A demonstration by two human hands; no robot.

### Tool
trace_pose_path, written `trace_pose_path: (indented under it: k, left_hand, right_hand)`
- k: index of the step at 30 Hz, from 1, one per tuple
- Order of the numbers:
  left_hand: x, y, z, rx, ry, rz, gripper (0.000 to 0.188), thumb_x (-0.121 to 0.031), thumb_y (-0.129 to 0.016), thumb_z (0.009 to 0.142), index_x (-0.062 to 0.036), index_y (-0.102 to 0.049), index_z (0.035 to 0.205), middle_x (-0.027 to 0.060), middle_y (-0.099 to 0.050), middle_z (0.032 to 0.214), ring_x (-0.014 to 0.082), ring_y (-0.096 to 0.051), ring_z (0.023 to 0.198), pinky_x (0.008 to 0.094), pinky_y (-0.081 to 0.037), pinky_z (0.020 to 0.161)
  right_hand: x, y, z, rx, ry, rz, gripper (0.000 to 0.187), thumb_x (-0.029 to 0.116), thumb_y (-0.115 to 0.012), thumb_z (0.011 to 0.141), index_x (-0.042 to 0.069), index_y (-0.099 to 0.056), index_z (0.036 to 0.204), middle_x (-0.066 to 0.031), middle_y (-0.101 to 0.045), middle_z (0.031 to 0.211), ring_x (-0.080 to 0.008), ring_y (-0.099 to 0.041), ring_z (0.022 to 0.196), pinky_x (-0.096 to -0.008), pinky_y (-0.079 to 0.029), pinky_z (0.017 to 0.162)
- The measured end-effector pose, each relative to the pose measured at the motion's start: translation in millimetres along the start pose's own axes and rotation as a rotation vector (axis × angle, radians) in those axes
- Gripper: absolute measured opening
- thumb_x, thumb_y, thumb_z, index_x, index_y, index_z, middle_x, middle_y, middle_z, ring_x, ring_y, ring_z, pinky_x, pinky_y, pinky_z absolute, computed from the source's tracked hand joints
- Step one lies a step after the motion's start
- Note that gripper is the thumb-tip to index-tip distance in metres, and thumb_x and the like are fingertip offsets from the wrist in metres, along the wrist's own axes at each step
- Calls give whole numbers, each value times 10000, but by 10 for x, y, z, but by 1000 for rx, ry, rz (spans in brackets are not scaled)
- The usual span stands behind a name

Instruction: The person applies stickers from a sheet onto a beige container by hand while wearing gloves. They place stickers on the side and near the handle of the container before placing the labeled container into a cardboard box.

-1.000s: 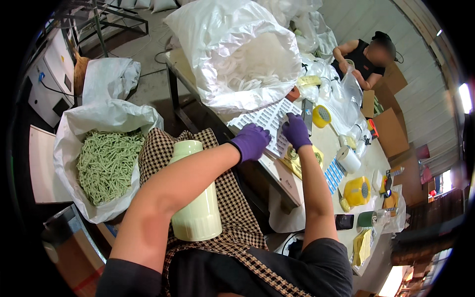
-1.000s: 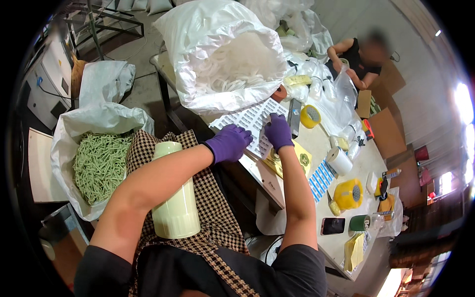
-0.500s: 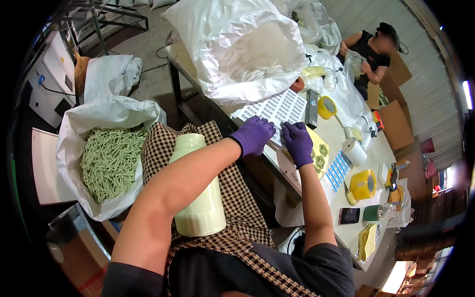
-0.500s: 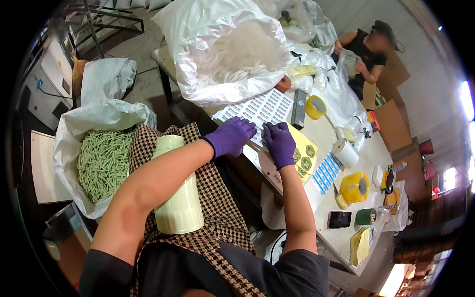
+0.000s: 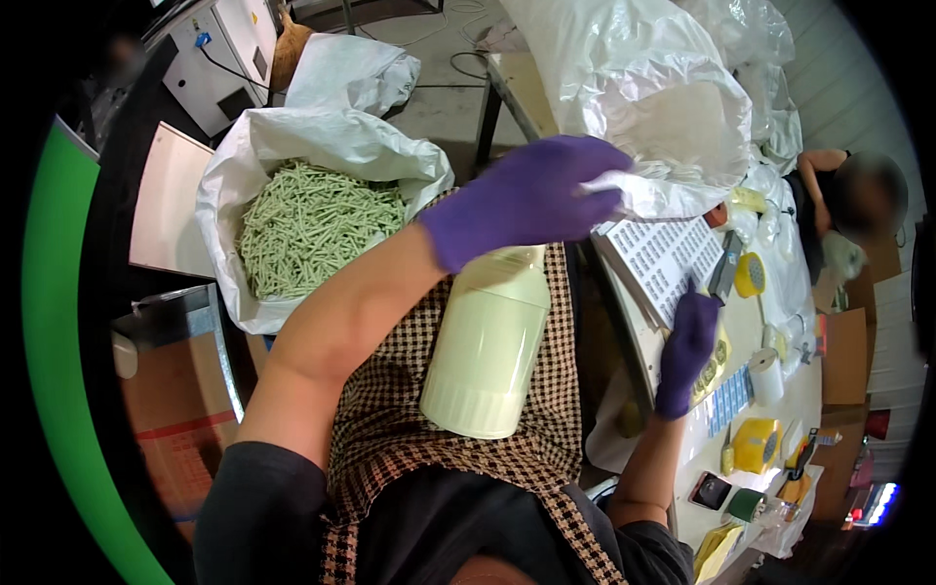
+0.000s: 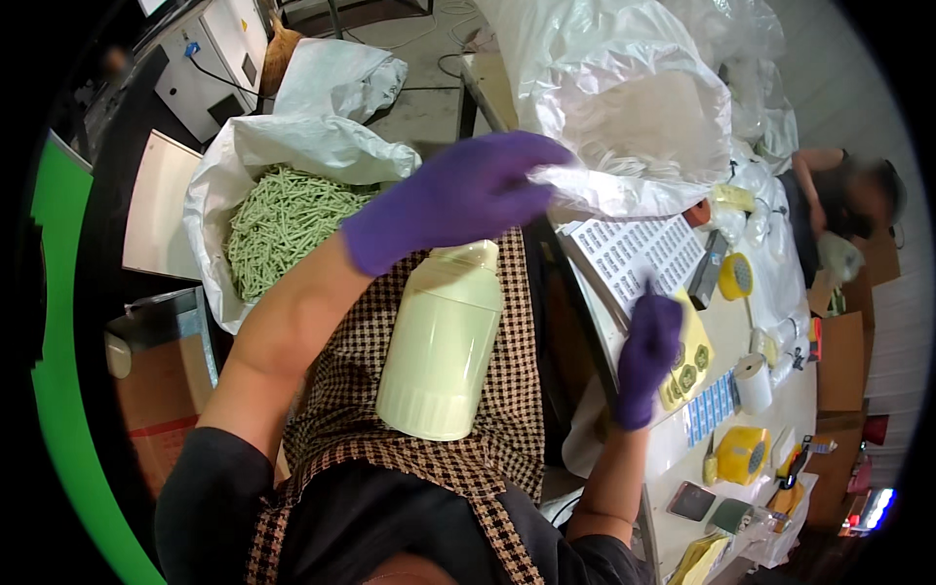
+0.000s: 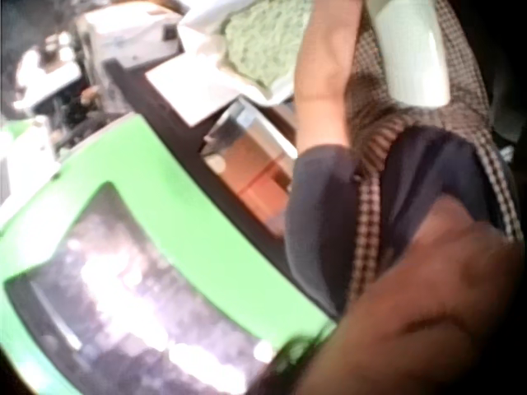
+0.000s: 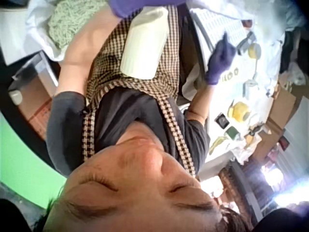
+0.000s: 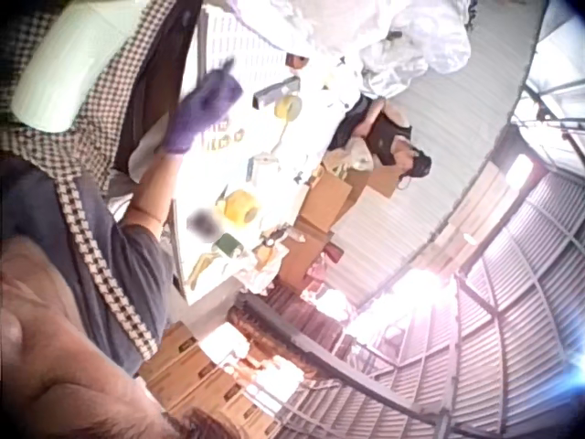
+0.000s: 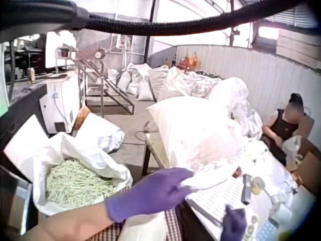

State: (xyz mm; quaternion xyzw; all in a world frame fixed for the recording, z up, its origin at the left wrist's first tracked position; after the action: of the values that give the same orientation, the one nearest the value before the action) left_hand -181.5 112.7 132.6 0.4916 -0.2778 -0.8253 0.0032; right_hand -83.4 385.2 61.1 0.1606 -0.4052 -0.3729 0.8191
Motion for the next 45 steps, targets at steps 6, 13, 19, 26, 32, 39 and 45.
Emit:
trace_pose_path:
  k: [6, 13, 19, 26, 32, 39, 45]
  left_hand:
    - [557, 49, -1340, -246, 142, -440, 526, -216, -500, 1085, 74, -375, 1507, 179, -499, 1506, 239, -457, 1420, 349, -358, 1173]
    - [550, -171, -1690, -234, 189, -416, 635, -200, -533, 1037, 95, -289, 1544, 230, -397, 1567, 288, -375, 1471, 402, -279, 1222]
    - [511, -311, -1545, -156, 135, 103, 792, -249, -702, 949, 87, -298, 1542, 240, -374, 1571, 323, -322, 1497, 421, -238, 1236]
    - [909, -386, -1600, -88, 191, -189, 833, -195, -667, 972, 18, -172, 1608, 205, -274, 1638, 306, -249, 1532, 412, -185, 1253]
    - [947, -91, -2365, -282, 238, -580, 749, -17, -612, 966, 0, -219, 1604, 173, -344, 1607, 275, -337, 1496, 403, -286, 1229]
    - [1009, 649, -4392, -565, 546, -107, 392, -95, -626, 1001, 1, -576, 1378, 146, -654, 1325, 208, -627, 1227, 326, -497, 1018]
    - [427, 517, -8335, -1365, 1311, 530, 392, -161, -628, 946, 30, -590, 1286, 134, -657, 1204, 253, -622, 1112, 384, -491, 977]
  right_hand:
    - [1416, -736, -682, 310, 252, -83, 449, 197, -802, 797, 251, -744, 1239, -87, -570, 945, -208, -607, 755, -313, -495, 617]
    - [1376, -796, -700, 315, 221, -197, 461, 219, -798, 806, 265, -735, 1260, -67, -545, 953, -208, -591, 746, -324, -476, 596]
    - [1357, -802, -694, 398, 243, -281, 518, 220, -756, 848, 314, -664, 1350, -68, -537, 954, -222, -595, 768, -334, -485, 581]
    - [580, -414, -565, 528, 28, -585, 546, 127, -600, 943, 365, -568, 1433, -102, -543, 934, -285, -602, 750, -420, -510, 587]
    - [-1362, 271, 267, 113, 23, -767, 415, 247, -626, 1006, -39, -618, 1307, -251, -643, 1295, -409, -597, 1211, -437, -479, 1023]
    - [-70, -1111, 259, 541, -99, 424, 472, 267, -431, 1110, -29, -478, 1475, -161, -513, 1506, -284, -459, 1408, -395, -364, 1154]
    - [-95, -1566, -45, 688, -139, 138, 448, 205, -452, 1091, -16, -444, 1481, -225, -465, 1519, -338, -445, 1403, -405, -353, 1164]
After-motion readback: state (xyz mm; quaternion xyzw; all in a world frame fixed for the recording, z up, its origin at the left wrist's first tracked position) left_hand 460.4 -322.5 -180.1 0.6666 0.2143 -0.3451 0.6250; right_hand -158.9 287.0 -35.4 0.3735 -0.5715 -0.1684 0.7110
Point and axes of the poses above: each hand's wrist, its own z-axis towards the middle knuckle, its own y-axis out of the back of the hand, x = y × z, the point moved 7 cm from there along z, towards the middle knuckle
